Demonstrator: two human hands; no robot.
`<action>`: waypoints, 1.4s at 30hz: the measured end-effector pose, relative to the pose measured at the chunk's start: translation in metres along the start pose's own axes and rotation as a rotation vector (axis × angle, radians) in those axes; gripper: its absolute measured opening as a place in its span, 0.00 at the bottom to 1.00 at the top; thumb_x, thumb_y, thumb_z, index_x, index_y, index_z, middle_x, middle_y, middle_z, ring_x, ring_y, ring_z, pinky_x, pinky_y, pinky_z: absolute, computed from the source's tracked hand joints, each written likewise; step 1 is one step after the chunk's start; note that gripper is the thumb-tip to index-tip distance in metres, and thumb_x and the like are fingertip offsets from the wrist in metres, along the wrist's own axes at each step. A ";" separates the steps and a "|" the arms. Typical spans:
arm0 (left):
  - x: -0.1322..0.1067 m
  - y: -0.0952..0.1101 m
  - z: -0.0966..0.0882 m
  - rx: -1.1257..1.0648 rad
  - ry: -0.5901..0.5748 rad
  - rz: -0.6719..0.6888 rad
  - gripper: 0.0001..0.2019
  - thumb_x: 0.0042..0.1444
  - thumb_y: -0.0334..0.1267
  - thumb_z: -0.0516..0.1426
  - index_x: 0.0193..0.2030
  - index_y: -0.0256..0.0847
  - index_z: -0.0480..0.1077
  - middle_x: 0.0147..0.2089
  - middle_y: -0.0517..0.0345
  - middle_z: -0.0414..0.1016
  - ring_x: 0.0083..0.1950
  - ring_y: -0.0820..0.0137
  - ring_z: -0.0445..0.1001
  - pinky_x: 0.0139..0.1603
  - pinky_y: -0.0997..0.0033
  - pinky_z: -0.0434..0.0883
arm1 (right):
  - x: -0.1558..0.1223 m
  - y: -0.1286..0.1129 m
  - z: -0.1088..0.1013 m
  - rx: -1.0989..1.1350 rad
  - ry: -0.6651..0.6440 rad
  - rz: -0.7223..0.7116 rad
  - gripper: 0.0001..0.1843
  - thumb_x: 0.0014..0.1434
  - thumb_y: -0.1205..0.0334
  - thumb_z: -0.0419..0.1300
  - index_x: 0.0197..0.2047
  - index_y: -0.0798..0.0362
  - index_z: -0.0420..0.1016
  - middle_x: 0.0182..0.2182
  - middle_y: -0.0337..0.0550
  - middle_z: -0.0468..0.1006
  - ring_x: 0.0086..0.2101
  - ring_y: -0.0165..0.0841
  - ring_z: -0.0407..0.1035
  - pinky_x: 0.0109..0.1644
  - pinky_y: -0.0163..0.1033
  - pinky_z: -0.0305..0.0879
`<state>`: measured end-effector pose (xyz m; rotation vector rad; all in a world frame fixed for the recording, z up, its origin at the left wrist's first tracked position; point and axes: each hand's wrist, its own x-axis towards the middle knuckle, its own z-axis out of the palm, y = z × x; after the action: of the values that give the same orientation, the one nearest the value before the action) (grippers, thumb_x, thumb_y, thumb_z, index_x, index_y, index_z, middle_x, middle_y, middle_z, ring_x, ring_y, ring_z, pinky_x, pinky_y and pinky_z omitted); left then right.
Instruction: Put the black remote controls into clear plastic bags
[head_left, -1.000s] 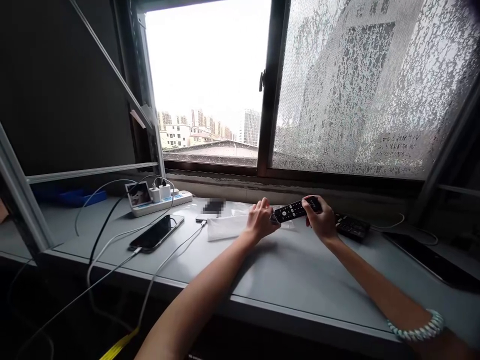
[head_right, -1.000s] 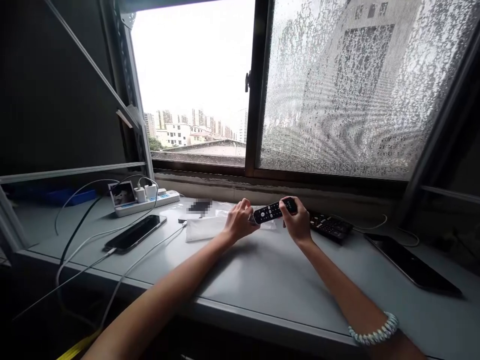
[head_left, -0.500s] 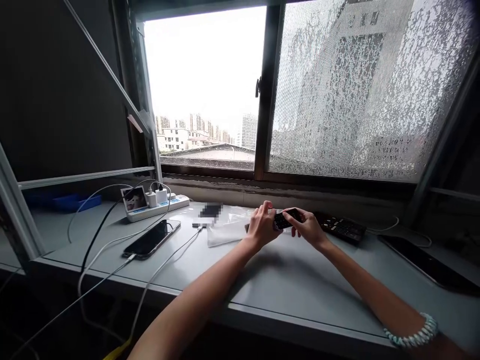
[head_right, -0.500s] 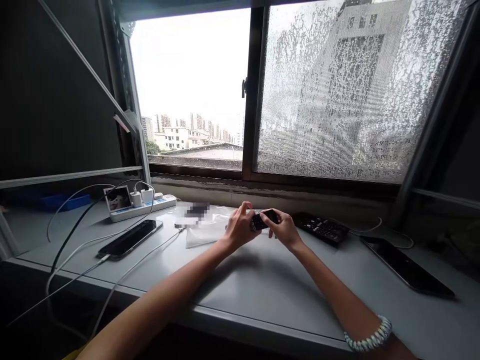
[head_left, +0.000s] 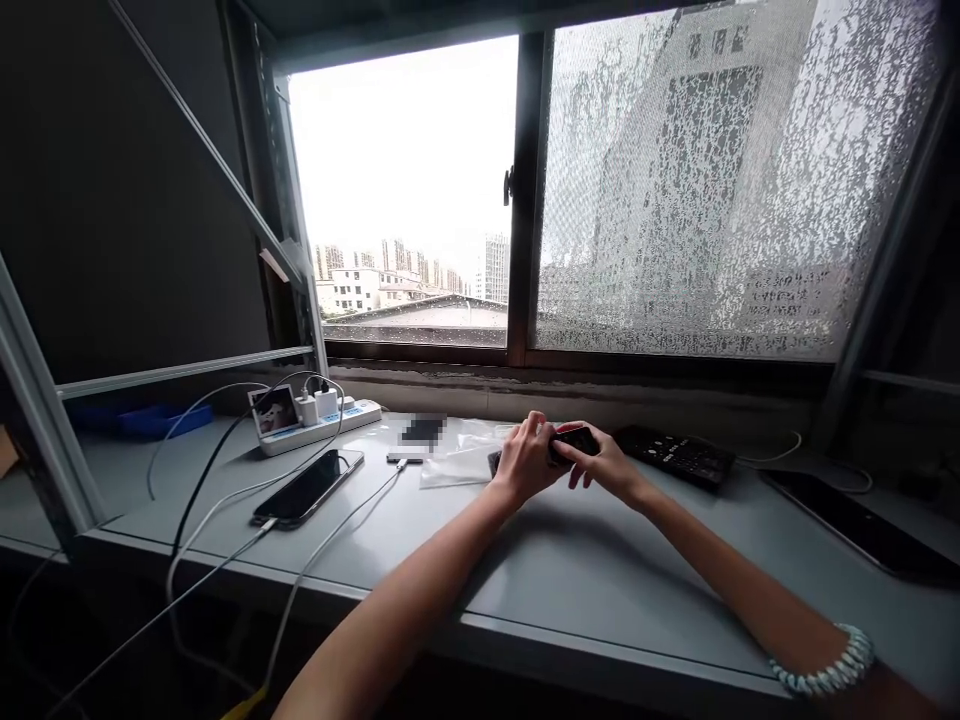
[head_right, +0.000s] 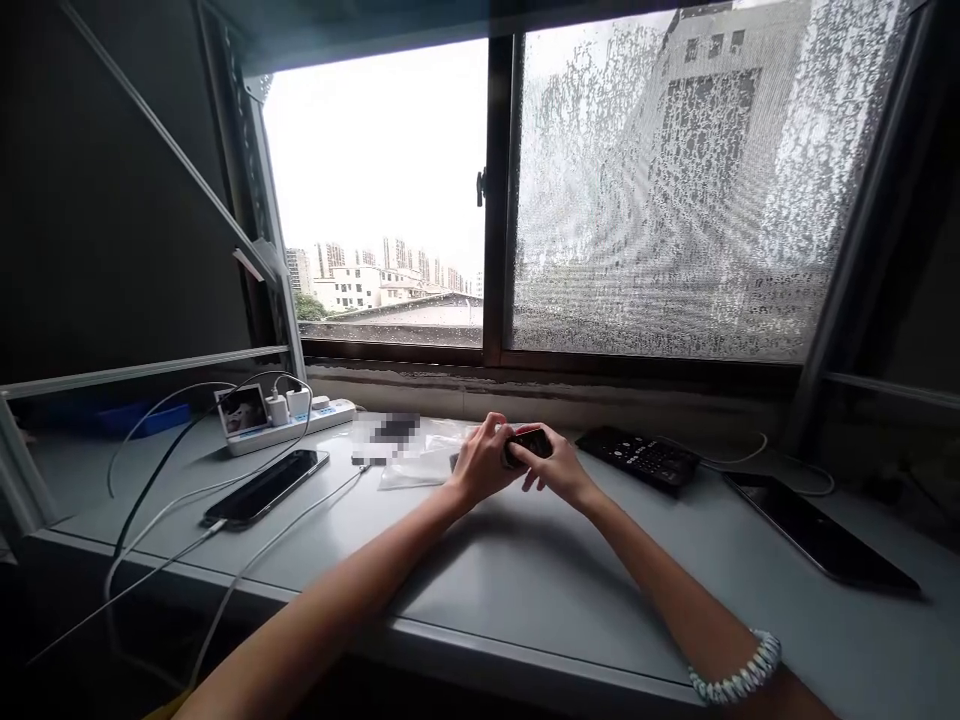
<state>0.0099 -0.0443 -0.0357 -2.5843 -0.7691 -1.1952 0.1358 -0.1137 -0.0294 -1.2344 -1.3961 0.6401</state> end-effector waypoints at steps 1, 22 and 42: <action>0.000 -0.001 0.000 -0.004 0.004 0.003 0.17 0.45 0.48 0.59 0.39 0.41 0.64 0.44 0.54 0.64 0.42 0.66 0.69 0.44 0.65 0.68 | 0.000 -0.001 -0.001 -0.004 0.015 -0.013 0.25 0.47 0.46 0.61 0.43 0.54 0.66 0.22 0.37 0.73 0.15 0.30 0.68 0.13 0.30 0.58; -0.001 -0.020 -0.004 0.043 -0.070 -0.001 0.18 0.53 0.52 0.55 0.46 0.44 0.63 0.41 0.57 0.69 0.43 0.67 0.69 0.43 0.68 0.66 | 0.007 0.001 -0.024 0.348 0.279 0.196 0.31 0.55 0.38 0.44 0.44 0.55 0.70 0.23 0.43 0.74 0.18 0.30 0.66 0.18 0.32 0.56; 0.005 -0.012 -0.017 -0.058 -0.065 -0.031 0.26 0.51 0.61 0.51 0.51 0.46 0.62 0.42 0.58 0.71 0.41 0.66 0.73 0.36 0.73 0.66 | 0.002 -0.021 -0.040 0.468 -0.012 0.283 0.28 0.58 0.44 0.45 0.53 0.51 0.70 0.37 0.52 0.77 0.29 0.35 0.70 0.21 0.32 0.57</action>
<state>-0.0056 -0.0387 -0.0213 -2.6797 -0.8015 -1.1640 0.1667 -0.1285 -0.0002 -1.0522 -1.0068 1.1012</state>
